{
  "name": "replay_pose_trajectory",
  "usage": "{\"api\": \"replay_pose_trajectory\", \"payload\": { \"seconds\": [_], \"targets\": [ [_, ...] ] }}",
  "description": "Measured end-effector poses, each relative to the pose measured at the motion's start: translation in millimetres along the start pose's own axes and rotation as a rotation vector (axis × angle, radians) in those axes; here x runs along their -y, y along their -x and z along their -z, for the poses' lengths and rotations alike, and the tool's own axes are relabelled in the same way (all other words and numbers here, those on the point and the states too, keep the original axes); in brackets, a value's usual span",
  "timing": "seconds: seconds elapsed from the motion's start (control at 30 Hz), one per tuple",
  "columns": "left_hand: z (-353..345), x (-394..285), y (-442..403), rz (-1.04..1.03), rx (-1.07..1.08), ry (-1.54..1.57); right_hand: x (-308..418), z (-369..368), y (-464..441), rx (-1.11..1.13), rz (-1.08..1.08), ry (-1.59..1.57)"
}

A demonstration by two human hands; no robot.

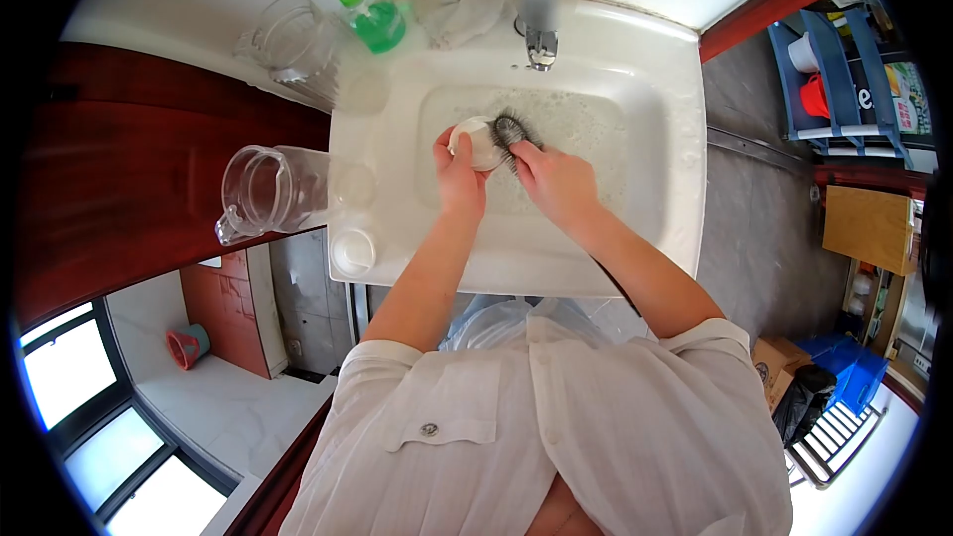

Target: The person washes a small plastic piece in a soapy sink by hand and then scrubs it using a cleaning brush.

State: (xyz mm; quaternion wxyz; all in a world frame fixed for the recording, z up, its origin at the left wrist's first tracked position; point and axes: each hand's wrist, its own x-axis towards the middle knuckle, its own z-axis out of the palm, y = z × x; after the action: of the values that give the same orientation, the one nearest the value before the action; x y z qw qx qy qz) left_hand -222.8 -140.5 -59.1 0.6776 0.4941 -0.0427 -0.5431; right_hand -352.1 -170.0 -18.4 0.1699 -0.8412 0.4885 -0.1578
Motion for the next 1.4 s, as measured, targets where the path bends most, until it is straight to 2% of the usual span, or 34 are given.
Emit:
{"api": "replay_pose_trajectory", "payload": {
  "seconds": [0.17,0.27,0.33,0.43,0.57,0.63,0.77,0.83,0.9,1.0,1.1,1.17,1.23,1.3,1.4],
  "targets": [
    [-1.2,-0.5,6.0,0.032,-0.015,-0.008,-2.4,-4.4,-6.2,-0.020,-0.035,-0.016],
    [5.2,-4.0,3.8,-0.009,-0.018,-0.008,2.8,-3.3,0.4,0.087,-0.019,0.000],
    [-1.2,-5.2,10.8,0.083,0.049,-0.006,-5.8,-6.5,-12.1,-0.047,-0.083,-0.059],
    [3.0,-18.4,14.0,0.110,0.083,0.067,-19.8,12.3,-25.8,-0.126,-0.153,-0.088],
    [7.0,-26.7,11.7,0.120,0.127,0.104,-15.2,28.7,-17.8,-0.090,-0.153,-0.177],
    [8.2,-25.2,10.4,0.116,0.121,0.115,-6.5,23.2,-8.7,-0.142,-0.054,-0.294],
    [1.9,-10.0,13.2,0.105,0.173,0.178,10.9,3.4,-10.3,-0.094,-0.137,-0.289],
    [-2.2,1.0,24.2,0.193,0.169,0.143,9.0,5.2,-34.8,-0.050,-0.187,-0.262],
    [0.6,0.1,19.5,0.149,0.157,0.135,9.9,5.3,-34.3,-0.009,-0.238,-0.239],
    [5.8,-6.8,7.9,0.088,0.133,0.206,11.2,-4.2,-17.5,0.012,-0.111,-0.152],
    [0.8,0.6,21.6,0.172,0.108,0.131,5.3,-12.1,-17.2,-0.057,-0.139,-0.179],
    [0.4,3.4,20.1,0.156,0.097,0.120,3.3,-2.0,-36.6,-0.012,-0.142,-0.111],
    [2.0,-1.7,9.5,0.101,0.075,0.147,6.9,-7.1,-17.6,-0.031,-0.111,-0.097],
    [0.5,-5.1,7.3,0.109,0.053,0.152,9.9,-10.6,-12.7,-0.037,-0.072,-0.087],
    [-1.8,3.6,14.6,0.154,0.038,0.145,5.3,-11.7,-23.7,-0.039,-0.124,-0.116]
  ]
}}
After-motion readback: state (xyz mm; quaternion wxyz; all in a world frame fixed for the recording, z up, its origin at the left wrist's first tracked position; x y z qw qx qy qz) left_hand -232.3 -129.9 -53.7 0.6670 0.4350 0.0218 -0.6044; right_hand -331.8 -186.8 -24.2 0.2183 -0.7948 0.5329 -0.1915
